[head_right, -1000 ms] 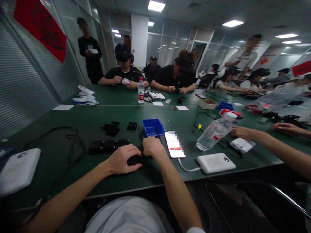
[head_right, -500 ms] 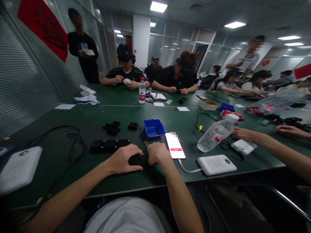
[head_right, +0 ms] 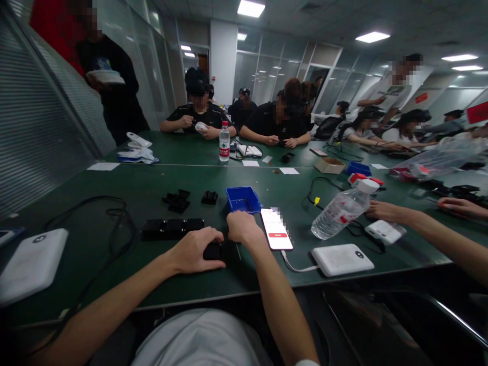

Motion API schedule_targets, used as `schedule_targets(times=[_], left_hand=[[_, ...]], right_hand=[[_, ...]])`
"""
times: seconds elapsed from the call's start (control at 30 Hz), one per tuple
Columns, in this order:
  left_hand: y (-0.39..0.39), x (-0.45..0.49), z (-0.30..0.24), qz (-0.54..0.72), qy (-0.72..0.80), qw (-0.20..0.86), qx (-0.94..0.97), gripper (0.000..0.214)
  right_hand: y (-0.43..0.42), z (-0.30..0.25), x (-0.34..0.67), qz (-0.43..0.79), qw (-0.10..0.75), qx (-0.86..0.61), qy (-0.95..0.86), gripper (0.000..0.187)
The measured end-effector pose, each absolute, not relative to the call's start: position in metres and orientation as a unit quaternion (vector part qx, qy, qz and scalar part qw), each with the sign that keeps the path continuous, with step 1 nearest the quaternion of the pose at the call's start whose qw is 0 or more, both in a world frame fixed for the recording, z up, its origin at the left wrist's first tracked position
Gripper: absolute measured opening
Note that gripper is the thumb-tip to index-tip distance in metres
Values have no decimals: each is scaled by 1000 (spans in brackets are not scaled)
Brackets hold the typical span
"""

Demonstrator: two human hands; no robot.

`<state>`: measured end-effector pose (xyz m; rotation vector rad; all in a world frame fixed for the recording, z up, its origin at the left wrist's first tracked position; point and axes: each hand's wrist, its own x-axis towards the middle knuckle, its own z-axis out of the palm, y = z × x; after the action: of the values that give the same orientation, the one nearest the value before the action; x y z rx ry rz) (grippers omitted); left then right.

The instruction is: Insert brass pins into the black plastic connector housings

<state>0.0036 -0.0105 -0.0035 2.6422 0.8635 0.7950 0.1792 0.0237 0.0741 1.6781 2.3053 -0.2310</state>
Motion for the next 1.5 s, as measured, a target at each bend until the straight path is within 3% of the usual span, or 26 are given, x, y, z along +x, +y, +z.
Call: schedule_targets(times=[0.17, 0.23, 0.37, 0.43, 0.63, 1.03, 1.3, 1.5], left_hand=[[-13, 2, 0, 268, 302, 122, 907, 43], [-13, 2, 1, 272, 307, 123, 904, 40], [-13, 3, 0, 278, 311, 136, 899, 36], [-13, 3, 0, 276, 314, 140, 897, 36], [-13, 3, 0, 247, 328, 146, 900, 38], [-12, 4, 1, 224, 340, 162, 899, 36], [-14, 5, 4, 198, 363, 191, 891, 40], [-12, 5, 4, 190, 361, 201, 891, 38]], right_hand=[[30, 79, 197, -160, 156, 537, 814, 19], [33, 84, 209, -214, 87, 514, 826, 35], [38, 92, 228, -441, -79, 387, 806, 76], [39, 91, 233, -515, -139, 331, 778, 82], [43, 75, 239, -603, -195, 242, 734, 42], [42, 65, 230, -648, -246, 199, 693, 49], [48, 52, 218, -646, -265, 89, 710, 29], [50, 51, 218, -639, -262, 74, 720, 26]])
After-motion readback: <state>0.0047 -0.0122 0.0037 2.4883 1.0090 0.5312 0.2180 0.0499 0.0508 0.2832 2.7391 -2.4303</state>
